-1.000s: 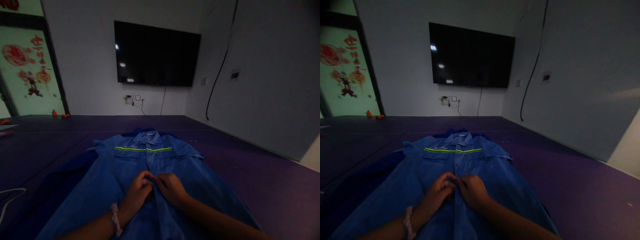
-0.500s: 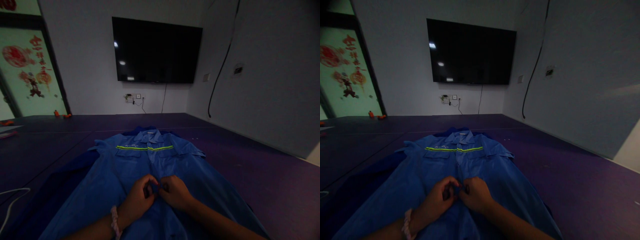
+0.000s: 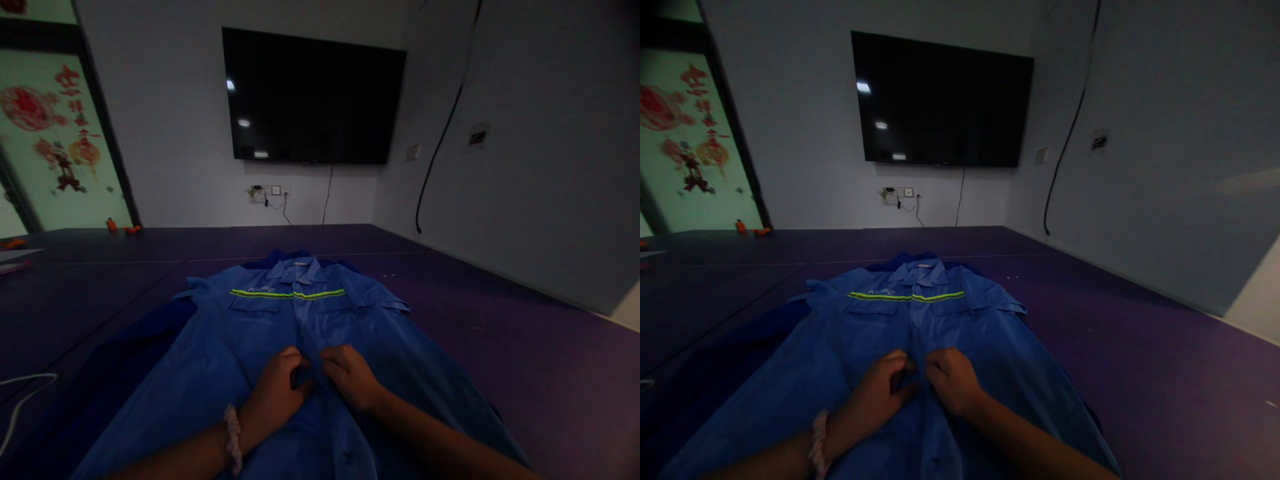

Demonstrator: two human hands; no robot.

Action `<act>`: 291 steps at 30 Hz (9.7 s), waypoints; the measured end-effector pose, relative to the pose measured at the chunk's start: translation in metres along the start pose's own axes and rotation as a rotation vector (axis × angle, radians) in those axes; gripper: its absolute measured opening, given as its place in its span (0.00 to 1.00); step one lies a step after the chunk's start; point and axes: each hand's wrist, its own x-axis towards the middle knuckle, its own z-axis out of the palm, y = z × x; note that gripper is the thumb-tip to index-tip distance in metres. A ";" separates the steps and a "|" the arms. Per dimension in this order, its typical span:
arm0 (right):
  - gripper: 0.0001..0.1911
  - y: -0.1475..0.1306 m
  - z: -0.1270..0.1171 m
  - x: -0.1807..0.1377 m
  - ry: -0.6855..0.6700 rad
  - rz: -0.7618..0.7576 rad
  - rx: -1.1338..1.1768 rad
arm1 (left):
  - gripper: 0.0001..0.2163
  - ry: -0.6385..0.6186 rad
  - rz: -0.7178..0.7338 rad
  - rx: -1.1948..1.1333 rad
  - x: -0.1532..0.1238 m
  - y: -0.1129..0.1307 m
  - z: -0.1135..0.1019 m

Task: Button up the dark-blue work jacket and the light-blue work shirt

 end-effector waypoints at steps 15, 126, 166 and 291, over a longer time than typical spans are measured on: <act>0.07 -0.006 0.001 -0.003 0.058 0.023 0.107 | 0.02 0.002 -0.017 -0.156 0.007 -0.002 0.001; 0.07 -0.001 0.007 0.000 0.084 -0.036 0.309 | 0.04 0.203 0.016 -0.261 0.002 0.004 -0.003; 0.09 -0.001 0.006 -0.002 0.057 -0.076 0.081 | 0.06 0.148 -0.001 -0.253 0.006 -0.001 -0.001; 0.05 -0.007 0.001 -0.004 -0.014 -0.134 0.048 | 0.17 0.092 0.002 -0.281 0.005 -0.010 0.002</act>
